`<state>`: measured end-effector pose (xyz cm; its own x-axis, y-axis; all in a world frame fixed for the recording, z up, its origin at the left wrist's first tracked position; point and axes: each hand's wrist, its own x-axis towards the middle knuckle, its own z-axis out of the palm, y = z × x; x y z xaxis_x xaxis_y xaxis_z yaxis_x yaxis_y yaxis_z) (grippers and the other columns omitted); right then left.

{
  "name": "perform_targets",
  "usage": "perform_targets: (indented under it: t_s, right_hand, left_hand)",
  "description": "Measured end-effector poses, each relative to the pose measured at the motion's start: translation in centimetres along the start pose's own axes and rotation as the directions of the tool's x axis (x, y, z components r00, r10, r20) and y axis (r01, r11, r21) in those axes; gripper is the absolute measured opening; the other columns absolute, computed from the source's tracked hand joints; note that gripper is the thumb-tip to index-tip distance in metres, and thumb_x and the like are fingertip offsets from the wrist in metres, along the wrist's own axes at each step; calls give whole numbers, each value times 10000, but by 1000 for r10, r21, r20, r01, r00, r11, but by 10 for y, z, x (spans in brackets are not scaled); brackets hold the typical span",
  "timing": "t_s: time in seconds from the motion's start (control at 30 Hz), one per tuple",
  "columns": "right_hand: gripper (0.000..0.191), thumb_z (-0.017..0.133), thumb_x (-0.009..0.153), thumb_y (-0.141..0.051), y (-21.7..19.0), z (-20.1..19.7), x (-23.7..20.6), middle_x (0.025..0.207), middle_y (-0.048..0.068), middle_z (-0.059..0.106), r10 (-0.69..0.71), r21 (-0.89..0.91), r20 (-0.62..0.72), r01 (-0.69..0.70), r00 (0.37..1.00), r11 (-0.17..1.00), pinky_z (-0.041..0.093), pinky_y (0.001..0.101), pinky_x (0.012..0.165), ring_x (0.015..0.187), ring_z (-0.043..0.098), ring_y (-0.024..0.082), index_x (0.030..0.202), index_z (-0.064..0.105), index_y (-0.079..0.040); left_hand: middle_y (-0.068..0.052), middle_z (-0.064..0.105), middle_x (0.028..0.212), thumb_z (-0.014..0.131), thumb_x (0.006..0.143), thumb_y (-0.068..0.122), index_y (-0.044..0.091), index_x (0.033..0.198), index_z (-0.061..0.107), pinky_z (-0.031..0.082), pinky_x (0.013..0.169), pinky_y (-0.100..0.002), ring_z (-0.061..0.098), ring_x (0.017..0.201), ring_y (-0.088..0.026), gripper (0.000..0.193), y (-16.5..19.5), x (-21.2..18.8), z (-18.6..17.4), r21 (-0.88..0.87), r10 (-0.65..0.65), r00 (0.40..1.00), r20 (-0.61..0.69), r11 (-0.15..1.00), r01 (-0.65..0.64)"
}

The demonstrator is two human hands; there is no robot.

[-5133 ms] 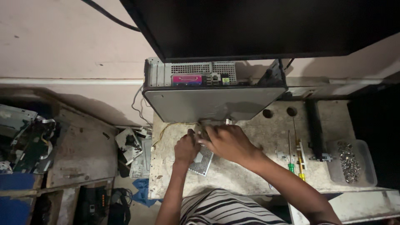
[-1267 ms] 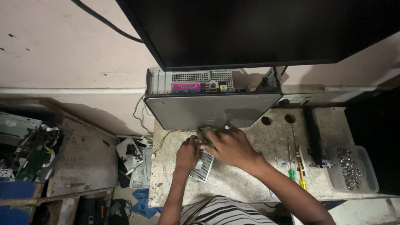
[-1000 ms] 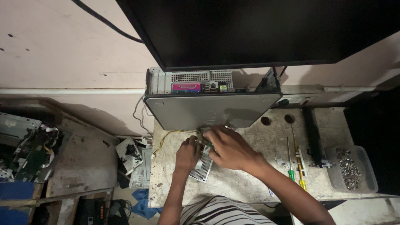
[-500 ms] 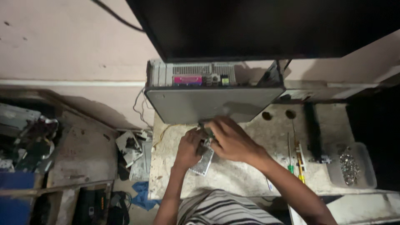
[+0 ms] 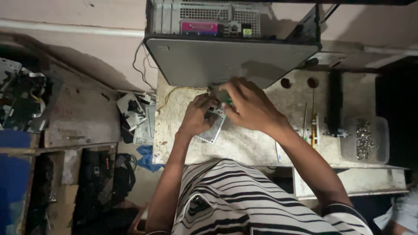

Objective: The person uses a screwdriver to remove screws from a computer power supply unit. They detach the unit from the computer case, place it on the table, and continue to unscrew the casing of the power supply itself.

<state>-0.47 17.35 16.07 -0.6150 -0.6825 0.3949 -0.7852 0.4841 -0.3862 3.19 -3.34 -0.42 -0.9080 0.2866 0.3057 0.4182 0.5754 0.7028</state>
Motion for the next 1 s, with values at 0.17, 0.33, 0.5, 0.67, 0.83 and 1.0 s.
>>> perform_targets:
  t_s: [0.17,0.33,0.5,0.67,0.83,1.0]
  right_hand:
    - [477,794,883,-394,-3,1,3,878,170,693,139,-148,137,-119,981,982,526,492,797,795,690,355,1096,634,2]
    - [372,758,890,-289,-2,1,2,899,156,702,91,-134,116,-75,989,988,531,461,804,808,699,325,1111,626,-21]
    - [438,768,831,-282,-3,1,2,917,173,696,39,-49,99,-34,994,998,532,433,773,850,698,333,1110,585,3]
    - [432,771,986,-404,-6,2,3,883,151,681,239,-239,282,-174,929,955,543,458,861,854,688,335,1132,587,-42]
    - [378,739,834,-214,-6,-1,3,935,185,682,-2,-58,40,4,999,998,545,441,737,817,697,347,1100,582,3]
    - [485,826,841,-364,-6,-1,1,853,186,696,106,-109,113,-94,988,990,547,467,681,755,696,365,1077,603,-4]
  left_hand:
    - [-179,665,1285,798,710,113,54,1098,714,465,1084,-468,555,1280,-394,402,-1,1,-1,-8,3,1000,-2,1000,-3]
    - [-155,691,1263,784,715,90,65,1132,722,464,1094,-462,564,1276,-388,423,0,2,-1,-28,-12,1000,-18,1000,12]
    - [-135,695,1255,775,717,66,78,1120,722,470,1088,-456,567,1271,-380,407,2,3,-4,-40,-6,1000,-15,999,6]
    - [-134,685,1262,757,707,32,82,1110,723,477,1077,-453,566,1264,-373,408,2,3,-5,-54,10,1000,-10,998,-10]
    - [-108,698,1268,766,748,51,88,1082,732,473,1092,-450,561,1285,-370,338,-1,2,-2,-47,-3,1000,-9,999,3]
    - [-126,676,1300,789,773,85,79,1105,731,450,1091,-466,546,1292,-384,337,-4,1,1,-15,-22,1000,-2,1000,22]
